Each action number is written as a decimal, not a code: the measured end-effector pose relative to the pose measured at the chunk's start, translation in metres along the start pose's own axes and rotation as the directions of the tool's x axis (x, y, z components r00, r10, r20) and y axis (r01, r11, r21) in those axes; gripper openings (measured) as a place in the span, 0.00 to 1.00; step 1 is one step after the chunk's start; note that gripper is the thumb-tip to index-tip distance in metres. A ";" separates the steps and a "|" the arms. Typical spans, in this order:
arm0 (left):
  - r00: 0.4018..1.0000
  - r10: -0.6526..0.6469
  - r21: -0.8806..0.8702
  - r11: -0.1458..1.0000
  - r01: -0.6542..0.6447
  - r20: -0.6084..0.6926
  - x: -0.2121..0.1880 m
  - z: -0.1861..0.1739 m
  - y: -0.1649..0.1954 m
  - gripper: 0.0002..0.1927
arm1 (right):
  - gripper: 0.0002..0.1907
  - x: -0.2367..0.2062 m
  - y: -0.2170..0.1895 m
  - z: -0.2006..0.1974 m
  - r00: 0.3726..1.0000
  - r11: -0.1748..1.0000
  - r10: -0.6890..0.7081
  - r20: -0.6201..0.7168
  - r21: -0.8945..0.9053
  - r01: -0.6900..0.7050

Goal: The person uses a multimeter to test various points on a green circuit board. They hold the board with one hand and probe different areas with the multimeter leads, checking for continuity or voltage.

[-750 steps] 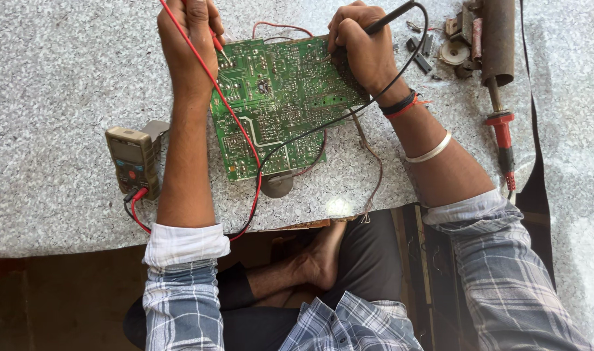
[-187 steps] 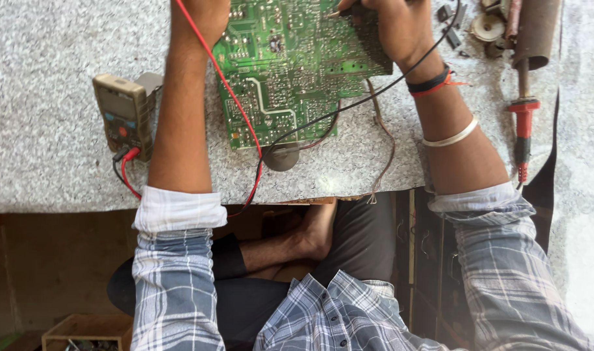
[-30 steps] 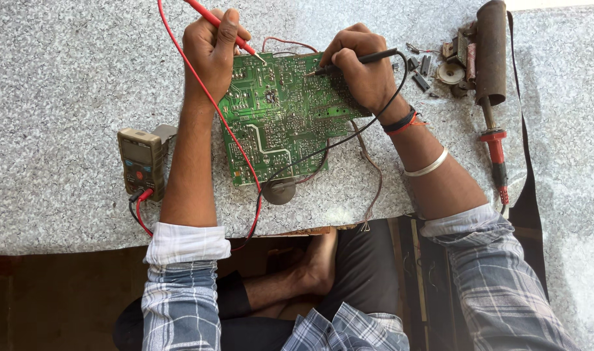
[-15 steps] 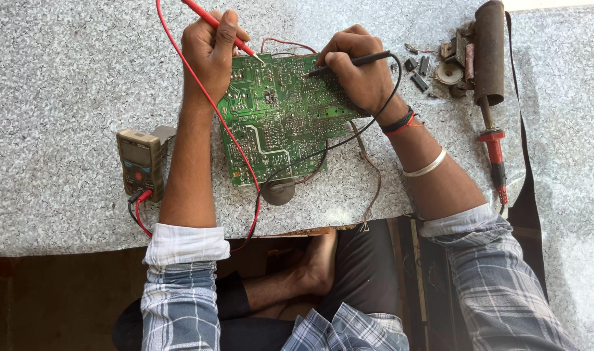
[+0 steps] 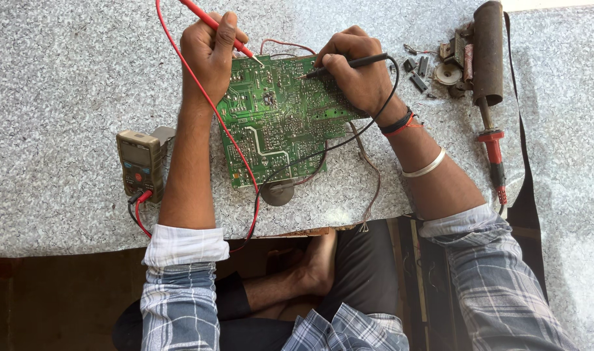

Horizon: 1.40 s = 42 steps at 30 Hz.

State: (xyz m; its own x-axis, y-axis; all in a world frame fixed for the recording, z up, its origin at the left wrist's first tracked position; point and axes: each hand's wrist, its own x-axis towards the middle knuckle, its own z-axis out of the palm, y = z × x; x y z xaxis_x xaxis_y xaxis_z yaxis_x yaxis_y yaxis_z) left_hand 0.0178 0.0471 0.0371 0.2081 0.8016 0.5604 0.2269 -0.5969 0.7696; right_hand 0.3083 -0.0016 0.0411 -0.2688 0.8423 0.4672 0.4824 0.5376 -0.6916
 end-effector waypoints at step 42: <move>0.997 -0.082 0.022 0.996 0.081 0.006 -0.001 0.002 -0.003 0.26 | 0.41 -0.002 -0.027 0.007 0.971 0.975 -0.217 0.104 -0.027 0.221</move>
State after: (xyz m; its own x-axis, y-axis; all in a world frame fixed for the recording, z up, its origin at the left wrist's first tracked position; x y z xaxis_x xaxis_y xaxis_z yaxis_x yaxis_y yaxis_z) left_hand 0.0191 0.0478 0.0338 0.1948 0.8474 0.4939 0.2641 -0.5303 0.8056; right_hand 0.2903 -0.0176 0.0548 -0.4522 0.7050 0.5464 0.4338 0.7091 -0.5559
